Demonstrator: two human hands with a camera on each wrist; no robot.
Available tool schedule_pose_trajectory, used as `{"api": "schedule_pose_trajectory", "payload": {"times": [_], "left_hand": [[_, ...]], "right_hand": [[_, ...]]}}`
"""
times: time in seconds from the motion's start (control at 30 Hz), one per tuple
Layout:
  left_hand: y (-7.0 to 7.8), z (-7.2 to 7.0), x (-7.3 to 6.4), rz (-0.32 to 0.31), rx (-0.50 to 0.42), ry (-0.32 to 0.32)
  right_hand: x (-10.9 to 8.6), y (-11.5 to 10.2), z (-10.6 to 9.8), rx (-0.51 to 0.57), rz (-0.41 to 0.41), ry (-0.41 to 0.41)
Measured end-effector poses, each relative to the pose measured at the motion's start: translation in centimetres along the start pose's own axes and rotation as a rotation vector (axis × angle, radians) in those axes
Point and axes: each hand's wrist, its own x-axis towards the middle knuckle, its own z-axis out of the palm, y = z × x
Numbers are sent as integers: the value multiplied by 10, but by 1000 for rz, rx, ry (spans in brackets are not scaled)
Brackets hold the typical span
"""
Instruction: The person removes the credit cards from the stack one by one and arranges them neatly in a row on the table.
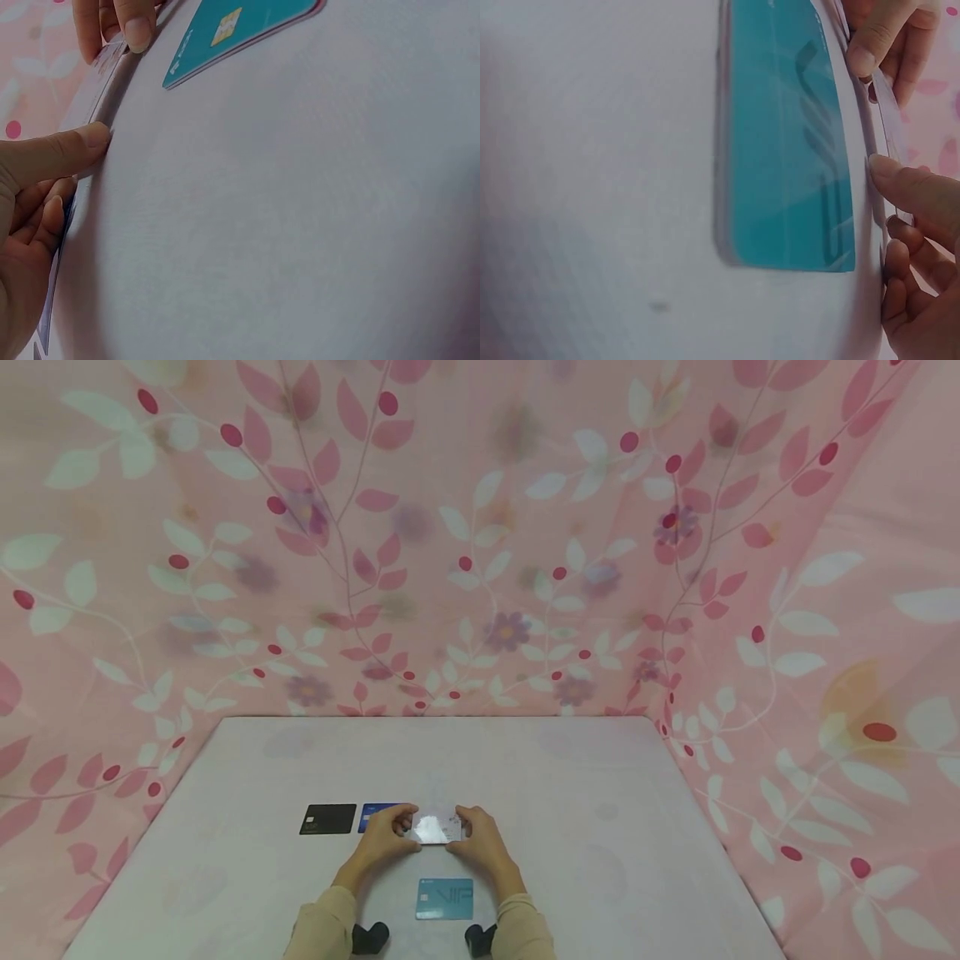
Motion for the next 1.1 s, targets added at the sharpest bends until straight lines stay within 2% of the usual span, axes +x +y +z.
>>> {"api": "schedule_pose_trajectory", "payload": {"times": [0.23,0.63,1.1], "left_hand": [[0,1,1,43,32,-3],[3,0,0,21,58,-63],[3,0,-1,48,102,-94]], "right_hand": [[0,4,0,1,-23,7],[2,8,-6,12,-38,-20],[5,10,-7,36,-21,-47]]}}
